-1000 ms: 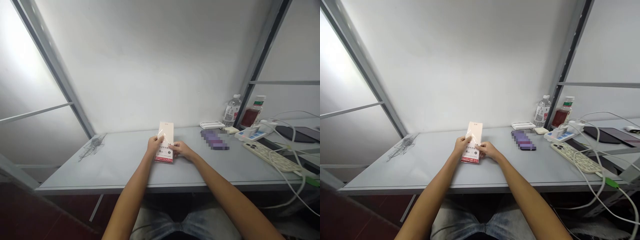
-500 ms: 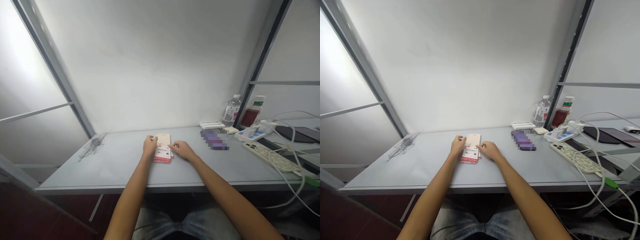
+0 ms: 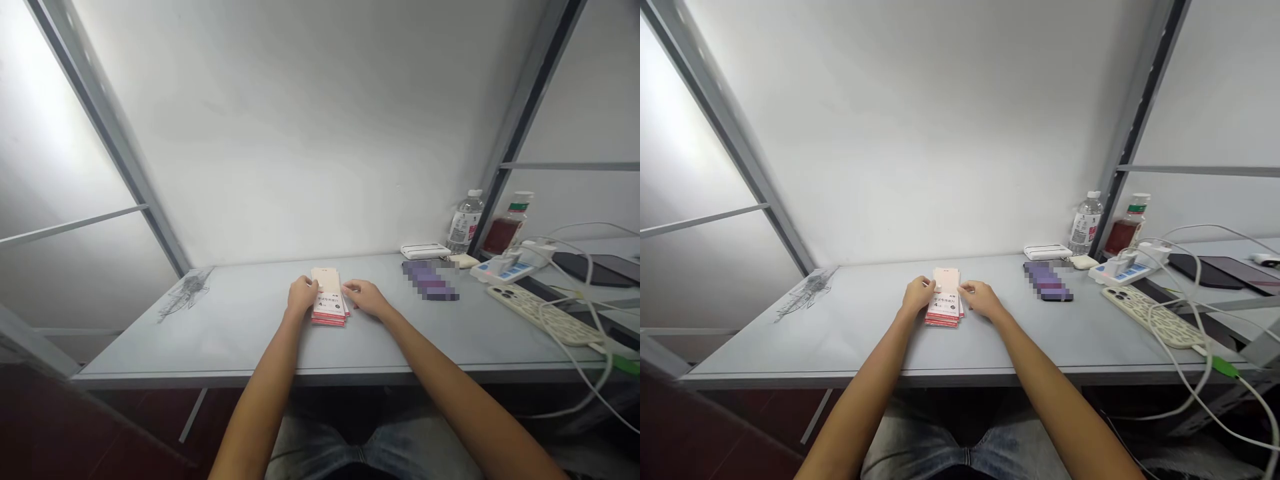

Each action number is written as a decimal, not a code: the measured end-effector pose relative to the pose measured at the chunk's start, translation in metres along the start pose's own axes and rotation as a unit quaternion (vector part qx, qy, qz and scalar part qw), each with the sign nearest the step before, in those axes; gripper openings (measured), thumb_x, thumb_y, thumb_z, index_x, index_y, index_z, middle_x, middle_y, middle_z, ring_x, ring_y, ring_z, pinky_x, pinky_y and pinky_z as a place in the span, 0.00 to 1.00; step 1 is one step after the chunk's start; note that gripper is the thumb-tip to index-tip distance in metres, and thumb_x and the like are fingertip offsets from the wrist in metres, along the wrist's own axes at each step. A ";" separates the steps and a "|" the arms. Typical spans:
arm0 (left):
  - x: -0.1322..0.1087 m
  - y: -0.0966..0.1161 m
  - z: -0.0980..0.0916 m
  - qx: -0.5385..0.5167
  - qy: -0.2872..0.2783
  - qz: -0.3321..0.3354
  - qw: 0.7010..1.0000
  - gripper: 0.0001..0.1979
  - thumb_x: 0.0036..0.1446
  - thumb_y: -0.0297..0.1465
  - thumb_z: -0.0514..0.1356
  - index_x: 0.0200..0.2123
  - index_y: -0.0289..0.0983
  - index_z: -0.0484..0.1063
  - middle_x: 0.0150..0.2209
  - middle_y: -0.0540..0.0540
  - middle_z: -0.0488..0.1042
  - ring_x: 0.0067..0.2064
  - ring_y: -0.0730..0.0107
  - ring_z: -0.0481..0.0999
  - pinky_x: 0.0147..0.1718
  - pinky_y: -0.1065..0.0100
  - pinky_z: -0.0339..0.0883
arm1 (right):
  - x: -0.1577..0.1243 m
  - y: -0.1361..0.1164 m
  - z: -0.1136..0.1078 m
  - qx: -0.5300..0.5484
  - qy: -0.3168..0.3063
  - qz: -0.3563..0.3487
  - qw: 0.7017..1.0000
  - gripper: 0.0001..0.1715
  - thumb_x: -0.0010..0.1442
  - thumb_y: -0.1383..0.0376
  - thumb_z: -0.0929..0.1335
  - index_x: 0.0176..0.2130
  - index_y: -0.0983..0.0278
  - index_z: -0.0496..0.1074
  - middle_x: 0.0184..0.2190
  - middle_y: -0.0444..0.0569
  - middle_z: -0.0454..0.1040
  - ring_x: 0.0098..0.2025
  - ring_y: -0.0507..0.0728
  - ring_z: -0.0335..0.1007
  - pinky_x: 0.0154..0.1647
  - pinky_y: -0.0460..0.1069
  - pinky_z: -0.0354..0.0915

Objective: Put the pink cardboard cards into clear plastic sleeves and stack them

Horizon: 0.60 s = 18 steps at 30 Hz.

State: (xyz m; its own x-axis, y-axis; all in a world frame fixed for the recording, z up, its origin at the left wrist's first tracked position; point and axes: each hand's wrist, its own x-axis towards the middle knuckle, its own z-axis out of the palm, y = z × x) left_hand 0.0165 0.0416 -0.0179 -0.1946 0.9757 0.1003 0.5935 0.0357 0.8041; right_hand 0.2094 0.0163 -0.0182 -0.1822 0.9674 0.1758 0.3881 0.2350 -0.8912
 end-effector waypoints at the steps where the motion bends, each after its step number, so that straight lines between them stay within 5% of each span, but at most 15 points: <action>1: 0.000 0.000 0.001 0.010 -0.002 0.007 1.000 0.11 0.48 0.41 0.55 0.27 0.39 0.66 0.31 0.42 0.73 0.30 0.63 0.70 0.28 0.68 0.55 | 0.000 -0.001 0.000 -0.005 -0.006 -0.002 1.000 0.15 0.51 0.54 0.64 0.33 0.60 0.73 0.36 0.46 0.75 0.18 0.49 0.63 0.25 0.48 0.63; 6: -0.001 0.000 0.000 0.068 0.021 0.033 0.997 0.11 0.50 0.41 0.53 0.27 0.39 0.66 0.30 0.41 0.73 0.34 0.58 0.70 0.31 0.65 0.56 | -0.001 -0.003 0.000 -0.019 -0.006 -0.002 1.000 0.15 0.53 0.56 0.64 0.35 0.61 0.72 0.40 0.47 0.74 0.18 0.48 0.63 0.27 0.49 0.64; 12: -0.006 0.006 -0.007 0.009 0.035 0.026 0.999 0.19 0.44 0.47 0.57 0.35 0.40 0.65 0.30 0.42 0.72 0.38 0.56 0.70 0.34 0.66 0.55 | 0.002 0.002 0.000 -0.019 0.049 0.025 0.998 0.15 0.53 0.55 0.63 0.33 0.62 0.70 0.36 0.47 0.73 0.16 0.47 0.62 0.24 0.48 0.65; 18: -0.012 0.011 -0.007 0.103 -0.040 0.049 0.993 0.28 0.37 0.48 0.61 0.41 0.41 0.63 0.34 0.42 0.73 0.37 0.55 0.71 0.32 0.65 0.56 | 0.003 0.002 0.001 -0.024 0.058 0.016 0.998 0.15 0.54 0.54 0.62 0.31 0.63 0.69 0.27 0.45 0.72 0.14 0.47 0.61 0.20 0.46 0.63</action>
State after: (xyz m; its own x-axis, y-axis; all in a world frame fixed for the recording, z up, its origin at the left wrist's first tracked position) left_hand 0.0197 0.0292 -0.0064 -0.0706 0.9903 0.1196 0.7551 -0.0253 0.6551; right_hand 0.2088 0.0191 -0.0196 -0.0640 0.9784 0.1964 0.4356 0.2045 -0.8766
